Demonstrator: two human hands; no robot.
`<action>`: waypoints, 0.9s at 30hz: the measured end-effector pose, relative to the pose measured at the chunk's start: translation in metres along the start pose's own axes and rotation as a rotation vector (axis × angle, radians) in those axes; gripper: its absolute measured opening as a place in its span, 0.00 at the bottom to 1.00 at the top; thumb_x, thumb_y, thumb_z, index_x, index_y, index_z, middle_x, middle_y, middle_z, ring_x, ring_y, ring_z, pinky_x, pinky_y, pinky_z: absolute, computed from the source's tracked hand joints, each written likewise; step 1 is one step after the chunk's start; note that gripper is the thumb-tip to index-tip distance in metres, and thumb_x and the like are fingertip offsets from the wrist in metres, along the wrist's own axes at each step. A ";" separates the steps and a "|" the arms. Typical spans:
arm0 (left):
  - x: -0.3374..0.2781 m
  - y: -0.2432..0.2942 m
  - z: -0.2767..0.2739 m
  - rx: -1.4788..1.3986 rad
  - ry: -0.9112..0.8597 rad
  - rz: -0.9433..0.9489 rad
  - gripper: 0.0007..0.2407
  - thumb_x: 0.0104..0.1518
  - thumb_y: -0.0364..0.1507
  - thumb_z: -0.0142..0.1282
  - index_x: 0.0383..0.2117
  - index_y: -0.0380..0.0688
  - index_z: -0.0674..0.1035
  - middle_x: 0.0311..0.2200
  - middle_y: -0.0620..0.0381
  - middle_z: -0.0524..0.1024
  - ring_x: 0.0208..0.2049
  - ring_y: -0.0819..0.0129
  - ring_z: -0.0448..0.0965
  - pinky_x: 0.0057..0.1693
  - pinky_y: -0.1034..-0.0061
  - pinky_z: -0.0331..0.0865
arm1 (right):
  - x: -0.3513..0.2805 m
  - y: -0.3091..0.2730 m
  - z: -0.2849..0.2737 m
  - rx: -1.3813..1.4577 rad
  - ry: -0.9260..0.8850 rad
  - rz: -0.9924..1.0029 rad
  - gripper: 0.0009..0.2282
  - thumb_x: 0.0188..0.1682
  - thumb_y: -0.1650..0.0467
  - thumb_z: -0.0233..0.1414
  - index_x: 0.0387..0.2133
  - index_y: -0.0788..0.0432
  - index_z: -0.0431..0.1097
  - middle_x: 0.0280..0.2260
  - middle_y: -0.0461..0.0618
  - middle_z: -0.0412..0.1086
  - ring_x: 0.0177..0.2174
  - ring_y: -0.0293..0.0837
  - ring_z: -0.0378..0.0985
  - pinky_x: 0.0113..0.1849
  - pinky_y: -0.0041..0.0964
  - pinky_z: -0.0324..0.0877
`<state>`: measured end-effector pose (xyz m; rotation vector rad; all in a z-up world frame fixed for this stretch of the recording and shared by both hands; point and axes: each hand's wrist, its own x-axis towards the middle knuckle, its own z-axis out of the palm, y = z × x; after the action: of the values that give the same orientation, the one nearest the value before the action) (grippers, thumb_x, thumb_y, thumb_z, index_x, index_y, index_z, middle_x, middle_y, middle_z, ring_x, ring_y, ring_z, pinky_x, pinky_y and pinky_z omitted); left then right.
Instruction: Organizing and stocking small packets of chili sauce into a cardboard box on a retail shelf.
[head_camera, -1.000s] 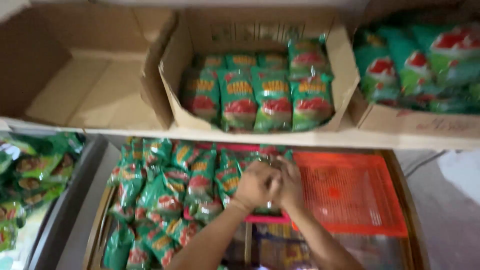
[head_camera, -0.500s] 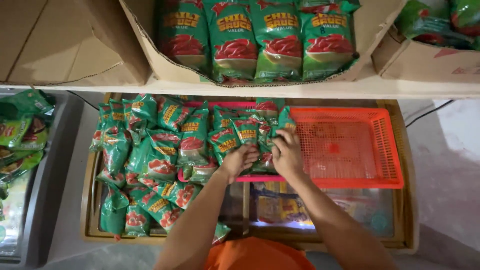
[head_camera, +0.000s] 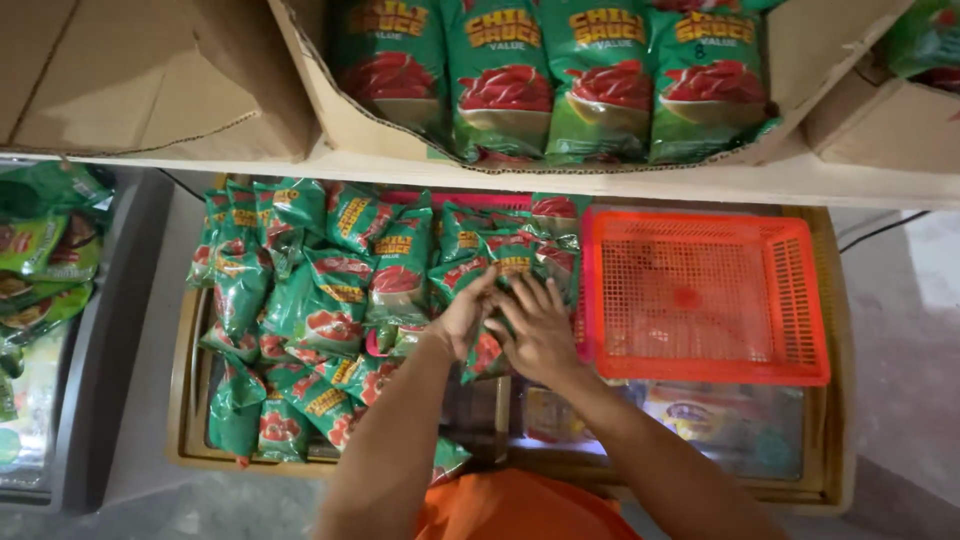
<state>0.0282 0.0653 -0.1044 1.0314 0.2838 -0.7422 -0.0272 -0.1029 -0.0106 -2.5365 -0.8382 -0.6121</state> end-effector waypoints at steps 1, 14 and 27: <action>0.001 -0.005 -0.002 -0.007 0.004 -0.004 0.32 0.60 0.60 0.43 0.60 0.52 0.77 0.53 0.65 0.81 0.49 0.82 0.78 0.49 0.79 0.64 | 0.001 0.005 0.005 0.004 -0.008 -0.001 0.23 0.51 0.60 0.50 0.56 0.60 0.73 0.57 0.63 0.64 0.56 0.65 0.64 0.55 0.61 0.55; -0.041 0.029 0.066 -0.619 -0.107 0.031 0.25 0.56 0.50 0.51 0.54 0.48 0.77 0.50 0.53 0.80 0.50 0.57 0.80 0.61 0.58 0.70 | 0.007 0.011 0.021 -0.145 0.205 0.283 0.23 0.58 0.57 0.45 0.54 0.65 0.70 0.58 0.62 0.68 0.57 0.62 0.70 0.57 0.54 0.61; -0.048 0.043 0.139 1.326 0.437 0.741 0.34 0.66 0.50 0.41 0.73 0.45 0.53 0.72 0.35 0.41 0.72 0.39 0.38 0.73 0.51 0.40 | 0.001 0.071 -0.032 2.205 0.076 1.008 0.36 0.42 0.43 0.48 0.54 0.55 0.69 0.52 0.52 0.73 0.52 0.51 0.74 0.57 0.51 0.64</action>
<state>0.0051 -0.0201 0.0202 2.3784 -0.3004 0.0965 0.0095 -0.1707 0.0006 -0.5287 0.1376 0.4688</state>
